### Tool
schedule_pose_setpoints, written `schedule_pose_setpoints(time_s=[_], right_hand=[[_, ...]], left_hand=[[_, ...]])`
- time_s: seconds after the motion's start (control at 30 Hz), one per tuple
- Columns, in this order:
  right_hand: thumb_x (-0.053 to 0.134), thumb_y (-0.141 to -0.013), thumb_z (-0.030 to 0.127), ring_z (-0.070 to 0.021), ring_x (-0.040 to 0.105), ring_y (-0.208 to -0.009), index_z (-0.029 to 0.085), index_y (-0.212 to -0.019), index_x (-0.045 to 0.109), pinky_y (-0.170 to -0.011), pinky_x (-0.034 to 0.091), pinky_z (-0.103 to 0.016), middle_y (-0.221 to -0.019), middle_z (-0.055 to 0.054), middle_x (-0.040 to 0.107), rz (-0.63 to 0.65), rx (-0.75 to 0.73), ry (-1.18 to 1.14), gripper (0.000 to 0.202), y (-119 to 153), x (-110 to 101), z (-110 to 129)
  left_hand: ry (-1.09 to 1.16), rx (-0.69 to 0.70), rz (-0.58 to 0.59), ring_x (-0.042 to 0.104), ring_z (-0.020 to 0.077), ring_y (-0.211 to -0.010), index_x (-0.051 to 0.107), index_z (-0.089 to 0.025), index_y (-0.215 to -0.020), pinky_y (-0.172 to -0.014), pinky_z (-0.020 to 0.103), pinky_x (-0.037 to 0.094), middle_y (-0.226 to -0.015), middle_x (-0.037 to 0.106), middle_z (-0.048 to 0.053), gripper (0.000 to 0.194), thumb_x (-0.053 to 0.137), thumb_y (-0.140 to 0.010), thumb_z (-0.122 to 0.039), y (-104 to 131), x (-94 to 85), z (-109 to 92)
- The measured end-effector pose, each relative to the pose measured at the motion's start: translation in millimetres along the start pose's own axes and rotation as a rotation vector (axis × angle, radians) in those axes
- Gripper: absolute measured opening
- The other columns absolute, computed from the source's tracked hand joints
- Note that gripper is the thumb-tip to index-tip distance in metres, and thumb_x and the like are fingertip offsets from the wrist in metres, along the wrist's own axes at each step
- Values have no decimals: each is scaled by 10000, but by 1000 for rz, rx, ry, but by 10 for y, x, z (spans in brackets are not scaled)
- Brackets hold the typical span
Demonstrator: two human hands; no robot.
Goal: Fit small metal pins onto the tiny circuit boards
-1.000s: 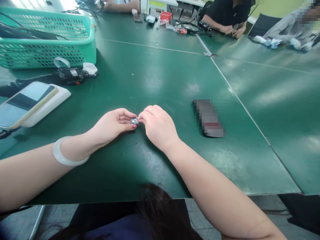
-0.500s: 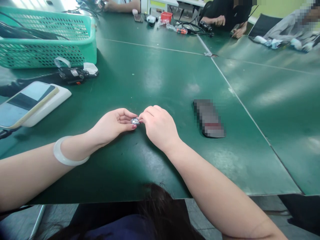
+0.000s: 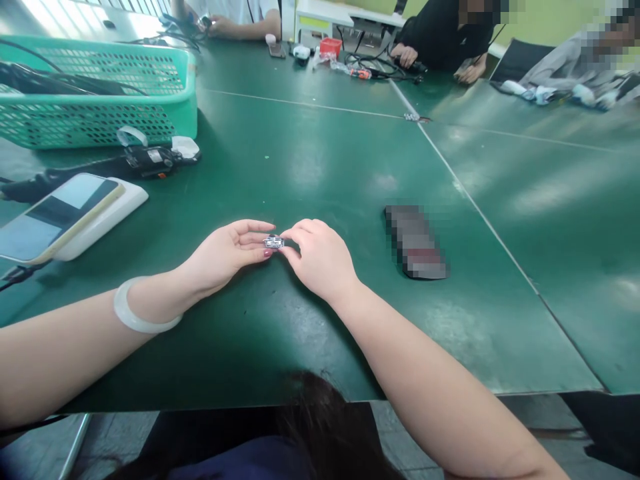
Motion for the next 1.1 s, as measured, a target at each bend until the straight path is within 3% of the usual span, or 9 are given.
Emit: schedule_pose_setpoints(time_s=[0.2,0.43,0.63,0.77,0.87,0.93,1.03,1.1], right_hand=[[635,-844,267,-174,604,-796,180,-897,705,-721,478,-319,-875,-41,696,7,58,-13,123,-24,-2,-74],[631,-848,297,-166,601,-792,165,-871,705,-712,475,-294,-851,-44,685,-24,51,-70,153,-27,92,103],[633,-856,321,-177,614,-856,168,-885,709,-804,484,-311,-877,-53,694,-34,-10,-112,173,-5,159,163],[676,-823,333,-176,613,-864,180,-915,705,-811,487,-315,-911,-47,696,-6,35,-171,181,14,139,49],[672,-823,316,-157,601,-800,187,-909,706,-763,488,-310,-893,-36,687,20,141,-220,159,11,126,-96],[675,-817,296,-146,590,-769,187,-904,710,-744,483,-306,-875,-31,680,29,198,-244,143,2,124,-176],[679,-810,278,-136,577,-747,184,-899,714,-729,475,-298,-860,-30,672,41,241,-261,134,-16,130,-239],[679,-809,269,-133,571,-745,185,-910,713,-728,470,-294,-864,-29,671,49,245,-263,136,-25,136,-246]], left_hand=[[10,7,32,668,144,-959,629,-125,-1065,-983,329,460,-1033,720,85,394,739,-687,-102,-12,-6,11],[175,-39,-58,661,97,-814,608,-132,-933,-876,279,513,-863,700,44,155,666,-792,-158,28,29,32],[156,-99,-136,669,122,-817,602,-121,-923,-904,308,530,-863,693,62,148,635,-785,-78,130,-36,8],[-83,-114,-166,684,163,-891,607,-136,-946,-927,324,515,-1009,705,98,167,658,-790,-168,299,-313,-113],[-442,-96,-269,680,171,-913,599,-166,-991,-908,314,496,-1081,700,77,216,630,-811,-280,534,-648,-263],[-725,-131,-355,674,184,-929,595,-195,-1062,-886,308,479,-999,724,40,272,588,-821,-321,717,-900,-334],[-1291,-208,-575,667,225,-859,630,-306,-1106,-773,319,459,-846,738,-39,330,538,-815,-432,964,-1284,-374],[-1462,-188,-631,656,215,-775,650,-338,-1092,-676,286,440,-811,732,-68,329,513,-812,-443,1056,-1475,-332]])
Point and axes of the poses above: each hand's wrist, its own y-axis away from the middle knuckle, its own x-axis out of the palm, z = x × y, the point moved 3 cm from there along -y, towards the middle knuckle
